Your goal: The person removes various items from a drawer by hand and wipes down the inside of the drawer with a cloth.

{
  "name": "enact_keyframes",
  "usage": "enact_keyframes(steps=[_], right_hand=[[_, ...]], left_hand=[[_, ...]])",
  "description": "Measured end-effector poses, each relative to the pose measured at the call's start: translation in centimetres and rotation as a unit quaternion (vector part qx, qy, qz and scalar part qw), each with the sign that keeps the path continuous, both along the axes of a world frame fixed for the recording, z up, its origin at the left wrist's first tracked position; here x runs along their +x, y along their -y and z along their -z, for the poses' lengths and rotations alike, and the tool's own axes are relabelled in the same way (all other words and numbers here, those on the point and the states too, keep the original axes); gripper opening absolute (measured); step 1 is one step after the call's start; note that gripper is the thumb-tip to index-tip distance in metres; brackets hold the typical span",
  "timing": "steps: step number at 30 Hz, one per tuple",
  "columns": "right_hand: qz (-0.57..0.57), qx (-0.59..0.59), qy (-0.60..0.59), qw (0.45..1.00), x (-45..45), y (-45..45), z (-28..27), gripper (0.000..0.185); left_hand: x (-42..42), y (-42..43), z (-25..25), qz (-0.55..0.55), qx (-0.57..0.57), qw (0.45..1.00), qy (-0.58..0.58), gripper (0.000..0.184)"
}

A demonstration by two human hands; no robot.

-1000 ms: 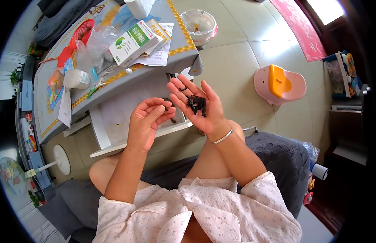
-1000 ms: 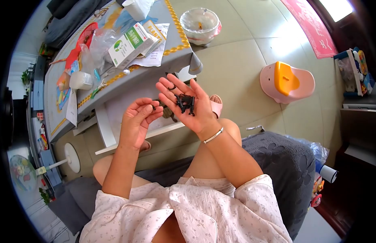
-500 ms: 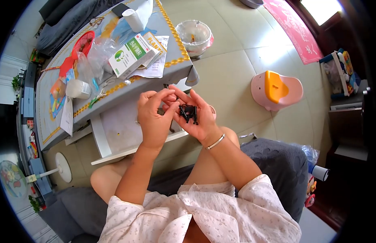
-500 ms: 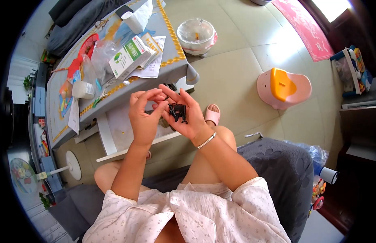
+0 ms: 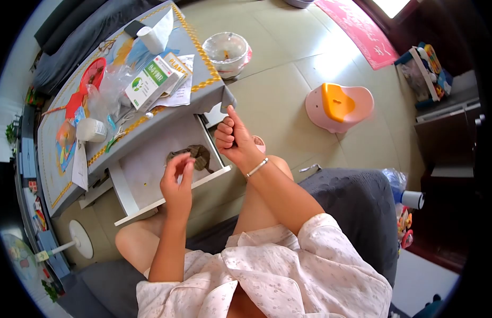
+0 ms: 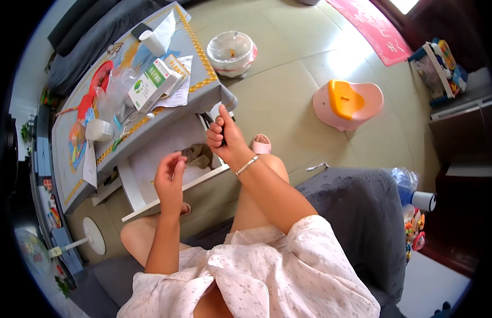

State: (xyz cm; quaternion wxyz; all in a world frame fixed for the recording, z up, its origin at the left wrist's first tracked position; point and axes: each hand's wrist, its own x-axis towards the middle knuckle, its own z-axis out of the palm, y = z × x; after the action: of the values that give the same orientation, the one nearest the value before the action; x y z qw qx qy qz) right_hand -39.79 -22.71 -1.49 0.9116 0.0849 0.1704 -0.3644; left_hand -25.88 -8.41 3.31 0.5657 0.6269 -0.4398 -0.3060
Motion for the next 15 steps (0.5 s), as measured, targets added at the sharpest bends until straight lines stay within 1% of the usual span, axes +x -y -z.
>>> enact_keyframes(steps=[1,2,3,5,6,7,9,10,11,13,14,15], right_hand=[[-0.011,-0.037,0.014,0.999,-0.2,-0.3,-0.2,0.045],[0.001,-0.034,-0.018,0.999,-0.2,-0.5,-0.5,0.05],[0.006,-0.039,-0.019,0.999,-0.3,-0.6,-0.7,0.05],[0.062,-0.005,-0.074,0.995,-0.8,-0.9,0.0,0.048],[0.091,0.01,-0.086,0.992,-1.3,-1.3,0.0,0.043],[0.091,0.005,-0.085,0.992,-1.6,-1.7,0.0,0.043],[0.158,0.06,-0.016,0.986,-2.3,-2.3,-0.1,0.037],[0.17,0.059,0.01,0.984,-2.5,-2.9,-0.4,0.03],[0.171,0.05,0.012,0.984,-2.6,-3.5,-0.8,0.03],[0.203,0.09,0.033,0.974,-2.6,-5.1,-3.4,0.028],[0.21,0.057,0.057,0.974,-3.0,-5.8,-3.4,0.031],[0.212,0.054,0.058,0.974,-3.6,-6.8,-4.3,0.031]], left_hand=[[-0.1,-1.7,-0.1,-0.003,0.034,0.999,-0.017,0.02],[-0.1,-3.3,-0.1,-0.008,0.067,0.997,-0.034,0.02],[0.0,-4.7,-0.1,-0.003,0.062,0.997,-0.034,0.02],[0.2,-7.6,-0.1,-0.015,0.09,0.992,-0.082,0.02],[0.3,-8.8,-0.3,-0.008,0.087,0.993,-0.074,0.02],[0.3,-10.0,-0.8,-0.008,0.082,0.994,-0.073,0.02],[0.0,-12.0,-2.1,-0.031,0.099,0.987,-0.121,0.019],[0.0,-12.9,-2.2,-0.034,0.094,0.986,-0.135,0.018],[-0.1,-13.7,-2.4,-0.032,0.085,0.987,-0.134,0.018],[-0.2,-15.0,-2.7,-0.039,0.084,0.983,-0.156,0.019],[-0.4,-15.5,-2.9,-0.037,0.079,0.984,-0.155,0.019],[-0.5,-16.0,-3.0,-0.043,0.081,0.984,-0.156,0.019]])
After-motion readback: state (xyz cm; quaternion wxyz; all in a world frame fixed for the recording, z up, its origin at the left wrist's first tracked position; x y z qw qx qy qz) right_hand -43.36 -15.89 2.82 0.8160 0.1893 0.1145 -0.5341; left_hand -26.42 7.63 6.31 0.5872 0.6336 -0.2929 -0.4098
